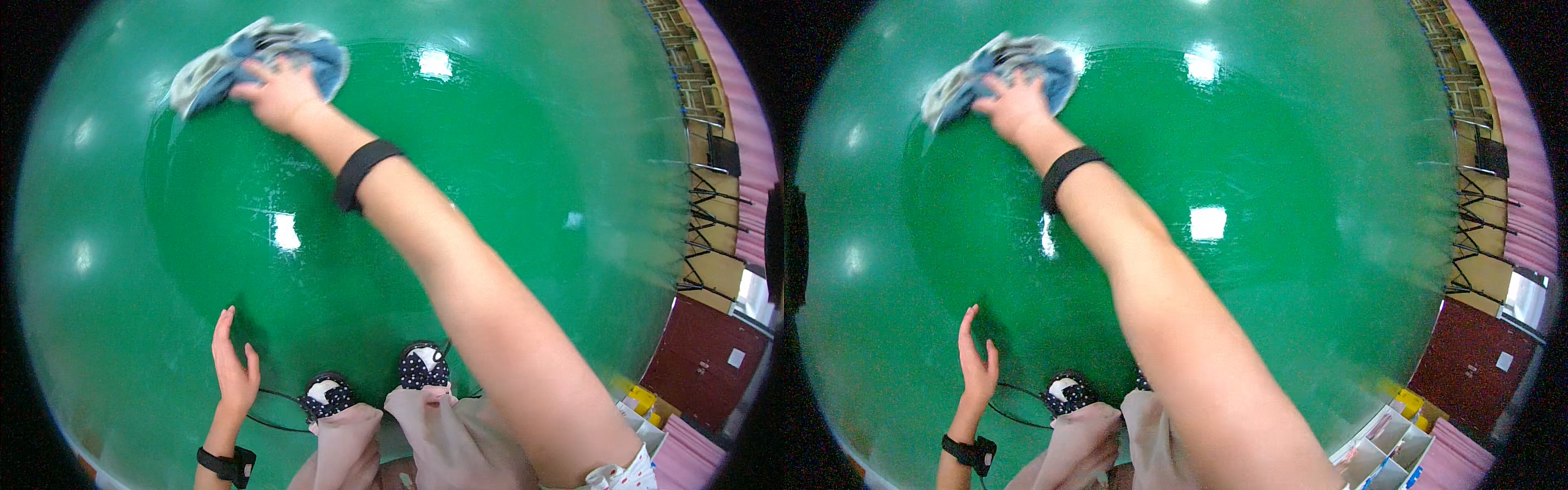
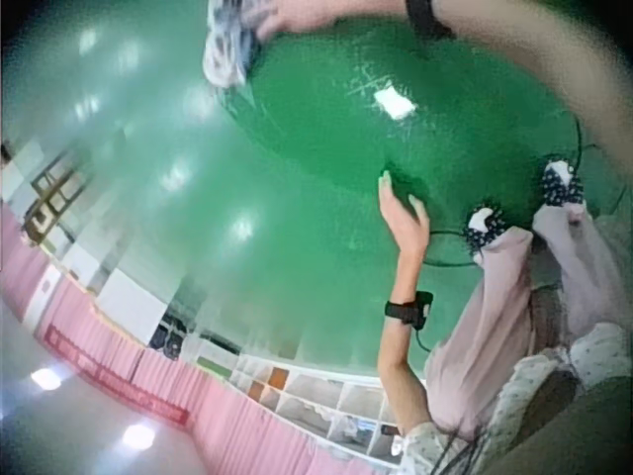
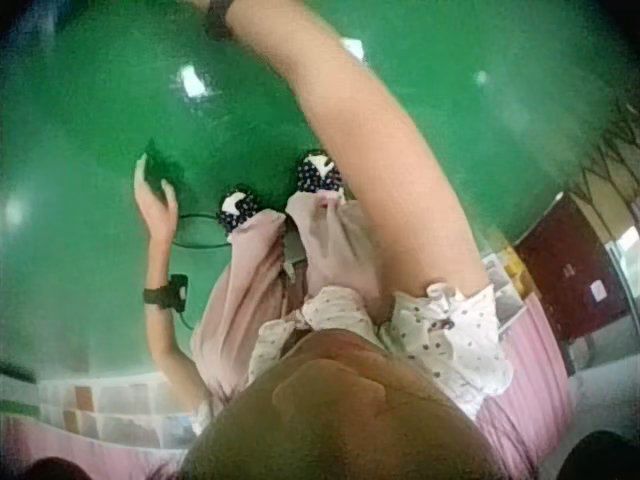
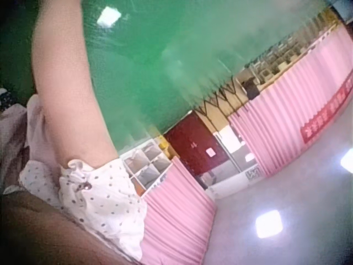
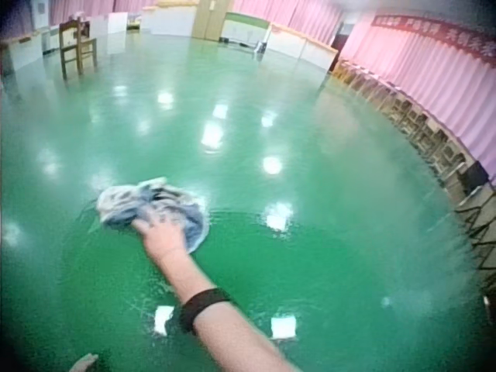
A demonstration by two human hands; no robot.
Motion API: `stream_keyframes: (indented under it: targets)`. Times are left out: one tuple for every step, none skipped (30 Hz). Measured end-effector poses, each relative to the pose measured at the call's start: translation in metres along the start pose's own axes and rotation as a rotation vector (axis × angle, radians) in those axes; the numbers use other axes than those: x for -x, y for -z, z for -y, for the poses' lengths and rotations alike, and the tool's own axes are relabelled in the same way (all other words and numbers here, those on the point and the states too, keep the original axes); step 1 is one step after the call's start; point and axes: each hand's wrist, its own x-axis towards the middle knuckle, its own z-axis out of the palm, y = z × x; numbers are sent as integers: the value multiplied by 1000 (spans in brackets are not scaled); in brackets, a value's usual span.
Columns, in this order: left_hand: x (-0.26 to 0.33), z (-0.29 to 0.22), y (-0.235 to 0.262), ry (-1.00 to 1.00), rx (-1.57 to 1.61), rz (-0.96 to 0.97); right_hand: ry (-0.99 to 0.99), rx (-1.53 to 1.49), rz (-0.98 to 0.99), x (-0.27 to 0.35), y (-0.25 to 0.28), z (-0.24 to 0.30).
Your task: The person wipes a green floor with a blue cloth, moves to a counter to rinse and wring the cloth in a blue basin of water, and returns to the floor to continue wiping.
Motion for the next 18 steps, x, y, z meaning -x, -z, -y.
stream_keyframes:
  targets:
    - [-4, -3, -1, 0, 2, 4, -86, 30, 26, 4, 8, -26]
    - [-11, -7, -4, -40, -24, 10, -206, 75, 46, 9, 16, -59]
    - [-17, -9, -5, -77, -53, 14, -311, 144, 98, 20, 24, -91]
    - [-20, -9, -7, -78, -55, 16, -430, 147, 162, 34, 34, -116]
    - [-26, -13, -11, -114, -35, 28, -523, 190, 160, 53, 43, -155]
    - [-29, -14, -14, -143, -21, 43, -640, 180, 207, 78, 51, -188]
    - [-29, -12, -14, -145, -30, 43, -745, 136, 261, 105, 60, -204]
    - [-30, -12, -16, -161, -26, 69, -819, 145, 257, 139, 68, -230]
    - [-31, -13, -18, -176, -22, 92, -886, 160, 275, 179, 73, -254]
    - [-31, -13, -20, -172, -26, 97, -1001, 170, 300, 222, 76, -273]
    - [-33, -13, -23, -182, -19, 96, -1101, 148, 326, 267, 80, -290]
    - [-33, -12, -24, -172, -25, 99, -1181, 160, 352, 317, 80, -305]
    - [-31, -10, -23, -153, -34, 102, -1243, 138, 363, 364, 80, -305]
    - [-28, -9, -21, -142, -43, 108, -1340, 95, 390, 409, 73, -300]
    - [-29, -11, -21, -180, -69, 115, -1416, 59, 450, 455, 74, -297]
    - [-40, -17, -28, -251, -53, 108, -1473, 165, 470, 522, 86, -317]
    - [-38, -15, -23, -234, -69, 115, -1632, -82, 538, 550, 79, -303]
    - [-35, -12, -17, -268, -151, 137, -1797, -290, 610, 576, 81, -290]
